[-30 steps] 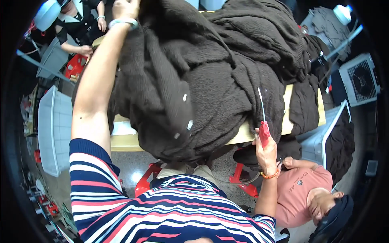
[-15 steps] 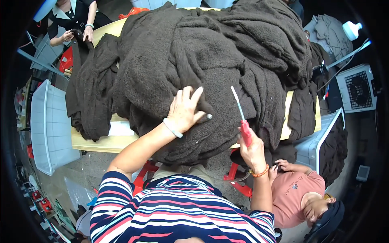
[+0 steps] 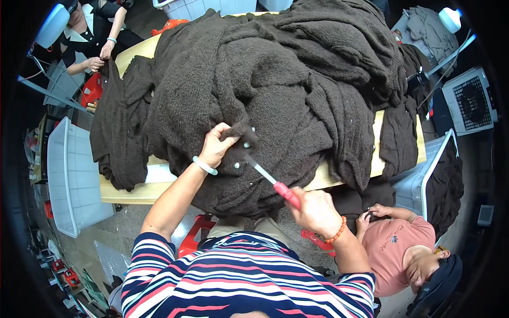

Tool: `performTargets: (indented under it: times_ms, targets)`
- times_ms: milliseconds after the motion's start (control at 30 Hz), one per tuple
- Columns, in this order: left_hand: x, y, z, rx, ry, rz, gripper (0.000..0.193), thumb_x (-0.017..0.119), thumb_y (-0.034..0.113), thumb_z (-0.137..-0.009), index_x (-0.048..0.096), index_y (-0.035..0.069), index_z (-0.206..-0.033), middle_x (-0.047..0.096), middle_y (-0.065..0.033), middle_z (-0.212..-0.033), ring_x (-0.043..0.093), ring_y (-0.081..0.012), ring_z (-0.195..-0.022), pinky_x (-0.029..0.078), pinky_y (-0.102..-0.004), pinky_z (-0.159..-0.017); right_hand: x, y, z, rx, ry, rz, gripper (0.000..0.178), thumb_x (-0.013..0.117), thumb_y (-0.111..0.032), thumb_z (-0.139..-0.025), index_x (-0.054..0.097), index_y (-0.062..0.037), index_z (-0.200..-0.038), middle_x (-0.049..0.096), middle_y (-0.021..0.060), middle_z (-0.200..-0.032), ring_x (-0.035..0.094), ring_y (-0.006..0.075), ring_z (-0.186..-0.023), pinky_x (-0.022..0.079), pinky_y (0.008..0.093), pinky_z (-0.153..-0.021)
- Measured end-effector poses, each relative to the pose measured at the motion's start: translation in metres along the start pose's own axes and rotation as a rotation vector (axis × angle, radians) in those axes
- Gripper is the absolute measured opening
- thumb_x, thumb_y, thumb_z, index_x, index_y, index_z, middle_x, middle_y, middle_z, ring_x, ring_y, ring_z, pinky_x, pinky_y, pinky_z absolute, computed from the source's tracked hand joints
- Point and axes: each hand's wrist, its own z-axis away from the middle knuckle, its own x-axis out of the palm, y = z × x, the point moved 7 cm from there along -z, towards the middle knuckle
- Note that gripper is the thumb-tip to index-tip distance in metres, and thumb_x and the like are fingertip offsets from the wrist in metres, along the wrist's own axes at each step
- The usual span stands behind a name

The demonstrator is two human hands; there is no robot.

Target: Trimming loose threads and removing small white markers from fabric using a small cutting tool.

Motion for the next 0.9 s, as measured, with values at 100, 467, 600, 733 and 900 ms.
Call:
performTargets:
  times_ms: [100, 467, 600, 733, 900]
  targets:
    - [0.014, 0.020, 0.011, -0.054, -0.067, 0.294, 0.016, 0.067, 0.001, -0.088, 0.061, 0.005, -0.103, 0.067, -0.0028, -0.103, 0.063, -0.0132, -0.096, 0.050, -0.0293, -0.089, -0.006, -0.002, 0.004, -0.074, 0.007, -0.081, 0.023, 0.066, -0.026, -0.087, 0.063, -0.0097, -0.104, 0.063, 0.0168, -0.068, 0.066, 0.0382, -0.068, 0.052, 0.0474, -0.063]
    - [0.069, 0.017, 0.000, 0.026, 0.051, 0.330, 0.036, 0.058, 0.015, -0.099, 0.052, -0.002, -0.129, 0.062, -0.0087, -0.120, 0.059, -0.0166, -0.107, 0.047, -0.0302, -0.096, -0.052, 0.037, 0.035, 0.045, 0.348, -0.149, 0.021, 0.065, -0.015, -0.088, 0.064, -0.0078, -0.108, 0.065, 0.0181, -0.071, 0.066, 0.0390, -0.069, 0.052, 0.0444, -0.062]
    - [0.067, 0.010, 0.000, 0.307, 0.366, 0.016, 0.024, 0.053, 0.002, -0.097, 0.055, -0.004, -0.120, 0.064, -0.0087, -0.113, 0.060, -0.0160, -0.100, 0.048, -0.0291, -0.090, -0.008, 0.040, 0.056, 0.074, 0.003, 0.018, 0.024, 0.066, -0.028, -0.087, 0.065, -0.0108, -0.104, 0.063, 0.0205, -0.068, 0.065, 0.0413, -0.067, 0.052, 0.0505, -0.062]
    - [0.079, -0.016, 0.004, 0.343, 0.323, -0.167, 0.033, 0.051, -0.005, -0.088, 0.056, -0.001, -0.121, 0.064, -0.0062, -0.112, 0.058, -0.0150, -0.103, 0.046, -0.0275, -0.093, -0.010, 0.033, 0.068, 0.047, -0.008, -0.103, 0.021, 0.065, -0.027, -0.088, 0.064, -0.0104, -0.102, 0.065, 0.0187, -0.069, 0.065, 0.0411, -0.068, 0.052, 0.0503, -0.064]
    - [0.093, 0.005, 0.022, 0.296, 0.314, -0.185, 0.026, 0.058, 0.002, -0.088, 0.055, -0.001, -0.113, 0.066, -0.0090, -0.107, 0.060, -0.0165, -0.098, 0.048, -0.0301, -0.088, -0.011, 0.033, 0.064, 0.024, -0.029, -0.071, 0.021, 0.065, -0.022, -0.087, 0.064, -0.0097, -0.104, 0.065, 0.0182, -0.071, 0.066, 0.0391, -0.069, 0.052, 0.0465, -0.064]
